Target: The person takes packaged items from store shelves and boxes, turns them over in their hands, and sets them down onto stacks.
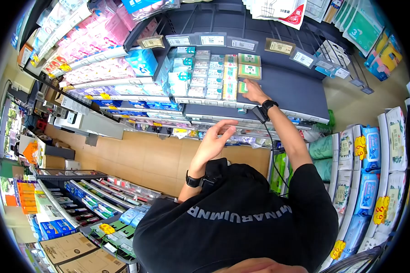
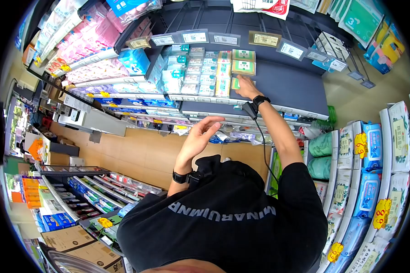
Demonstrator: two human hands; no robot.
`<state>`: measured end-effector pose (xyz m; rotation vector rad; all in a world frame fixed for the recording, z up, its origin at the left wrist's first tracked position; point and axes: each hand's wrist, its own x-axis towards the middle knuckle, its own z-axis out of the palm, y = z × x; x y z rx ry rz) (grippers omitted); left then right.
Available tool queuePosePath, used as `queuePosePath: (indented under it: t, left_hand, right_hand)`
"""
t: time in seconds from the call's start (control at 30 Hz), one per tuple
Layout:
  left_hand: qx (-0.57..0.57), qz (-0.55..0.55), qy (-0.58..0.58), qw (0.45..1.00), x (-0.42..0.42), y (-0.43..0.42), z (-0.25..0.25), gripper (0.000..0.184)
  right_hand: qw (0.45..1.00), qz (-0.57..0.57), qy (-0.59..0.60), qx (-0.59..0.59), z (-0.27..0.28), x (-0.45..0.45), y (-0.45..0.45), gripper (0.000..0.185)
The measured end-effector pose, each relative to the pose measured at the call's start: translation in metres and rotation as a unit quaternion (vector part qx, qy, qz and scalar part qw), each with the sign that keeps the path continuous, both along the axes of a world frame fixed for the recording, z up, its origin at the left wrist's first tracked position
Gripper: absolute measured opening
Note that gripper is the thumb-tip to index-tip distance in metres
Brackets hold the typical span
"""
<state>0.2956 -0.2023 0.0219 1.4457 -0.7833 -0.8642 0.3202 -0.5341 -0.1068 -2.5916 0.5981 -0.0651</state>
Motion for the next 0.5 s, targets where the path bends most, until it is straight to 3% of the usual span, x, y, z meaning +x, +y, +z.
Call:
queuePosePath:
  t: [0.3,0.5]
  left_hand:
    - [-0.002,0.01,-0.012,1.0,0.01,-0.008,-0.006,0.029]
    - [0.009,0.005,-0.023,1.0,0.013,-0.012,-0.014,0.029]
  right_hand:
    - [0.998,0.034,0.009,-0.058,-0.007,0.001,-0.005,0.073]
    - [0.997,0.052,-0.025,-0.055,0.01,-0.021,-0.005,0.068]
